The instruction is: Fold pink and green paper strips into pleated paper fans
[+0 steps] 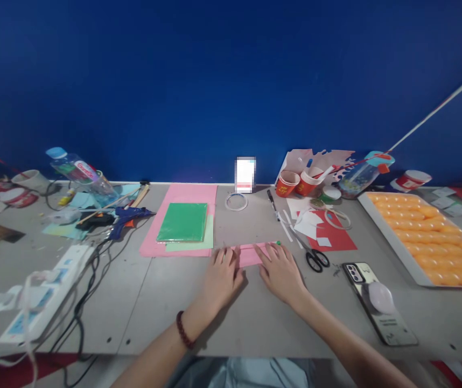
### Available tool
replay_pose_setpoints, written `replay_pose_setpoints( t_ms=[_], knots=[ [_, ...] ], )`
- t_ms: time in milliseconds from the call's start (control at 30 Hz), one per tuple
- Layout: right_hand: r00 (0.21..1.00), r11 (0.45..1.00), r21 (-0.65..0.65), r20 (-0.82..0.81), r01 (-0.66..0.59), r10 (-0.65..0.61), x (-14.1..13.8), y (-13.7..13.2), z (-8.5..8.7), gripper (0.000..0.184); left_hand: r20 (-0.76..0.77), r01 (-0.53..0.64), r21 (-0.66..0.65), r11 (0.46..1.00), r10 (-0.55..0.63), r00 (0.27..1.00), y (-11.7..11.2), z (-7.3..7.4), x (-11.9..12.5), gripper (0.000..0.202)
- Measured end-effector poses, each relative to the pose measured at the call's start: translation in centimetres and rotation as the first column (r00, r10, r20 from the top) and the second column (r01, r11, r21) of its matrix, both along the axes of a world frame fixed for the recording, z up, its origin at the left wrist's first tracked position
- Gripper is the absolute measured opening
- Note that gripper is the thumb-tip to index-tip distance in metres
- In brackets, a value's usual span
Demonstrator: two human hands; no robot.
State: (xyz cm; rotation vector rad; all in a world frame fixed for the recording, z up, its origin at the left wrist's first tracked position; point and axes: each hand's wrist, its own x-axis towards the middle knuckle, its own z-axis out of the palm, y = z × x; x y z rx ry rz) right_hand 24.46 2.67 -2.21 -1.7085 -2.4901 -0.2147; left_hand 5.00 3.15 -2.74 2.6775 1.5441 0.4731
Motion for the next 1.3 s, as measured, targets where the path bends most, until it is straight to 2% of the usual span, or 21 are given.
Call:
replay_pose_setpoints(
  t_ms=[167, 333, 467, 567, 833, 933, 1000, 1067, 1133, 1200, 1300],
  knots=[
    [1.0, 1.0, 0.01, -0.017, 0.02, -0.02, -0.3, 0.0, -0.1, 0.043, 0.004, -0.024, -0.031, 0.999, 0.024, 1.0, 0.2, 0.2, 0.1, 0.044],
    [0.998, 1.0, -0.005, -0.064, -0.027, 0.027, -0.6, 0.1, -0.5, 0.042, -0.039, 0.011, -0.005, 1.0, -0.011, 0.999, 0.3, 0.0, 0.2, 0.035],
    [0.996, 0.998, -0.04, -0.077, -0.043, 0.04, -0.7, 0.3, -0.3, 0.044, -0.02, 0.049, 0.003, 0.999, -0.049, 0.999, 0.4, -0.1, 0.2, 0.042],
    [0.997, 0.998, -0.043, -0.062, -0.039, 0.037, -0.8, 0.3, 0.0, 0.046, -0.014, 0.035, 0.01, 0.999, -0.035, 0.999, 0.4, 0.0, 0.3, 0.047],
    [0.997, 0.998, -0.046, -0.074, -0.038, 0.035, -0.9, 0.2, -0.1, 0.045, -0.058, 0.024, -0.008, 1.0, -0.024, 0.998, 0.4, 0.6, 0.8, 0.037],
    [0.983, 0.997, -0.056, -0.177, -0.055, 0.044, -0.2, 0.6, -0.2, 0.042, -0.026, 0.032, -0.012, 0.999, -0.032, 0.999, 0.8, 0.6, 0.2, 0.037],
    [0.949, 0.995, -0.061, -0.31, -0.074, 0.052, 0.7, 1.1, -0.4, 0.041, 0.017, 0.047, -0.038, 0.998, -0.046, 0.999, 1.2, 0.7, -0.4, 0.037],
    [0.88, 0.995, -0.034, -0.471, -0.089, 0.063, 1.8, 1.9, -0.7, 0.039, 0.073, 0.072, -0.07, 0.995, -0.067, 0.995, 1.7, 0.6, -1.1, 0.035],
    [0.803, 0.999, 0.044, -0.594, -0.023, 0.044, 3.1, 2.8, -1.1, 0.036, 0.128, 0.082, -0.081, 0.993, -0.071, 0.989, 2.1, 0.6, -1.5, 0.033],
    [0.774, 0.996, 0.075, -0.633, 0.051, 0.008, 4.3, 3.6, -1.6, 0.035, 0.161, 0.065, -0.059, 0.996, -0.055, 0.985, 2.4, 0.4, -1.8, 0.032],
    [0.807, 0.989, 0.029, -0.582, 0.142, -0.099, 5.4, 4.3, -2.2, 0.029, 0.161, -0.022, -0.003, 1.0, 0.022, 0.987, 2.5, 0.1, -2.1, 0.027]
  ],
)
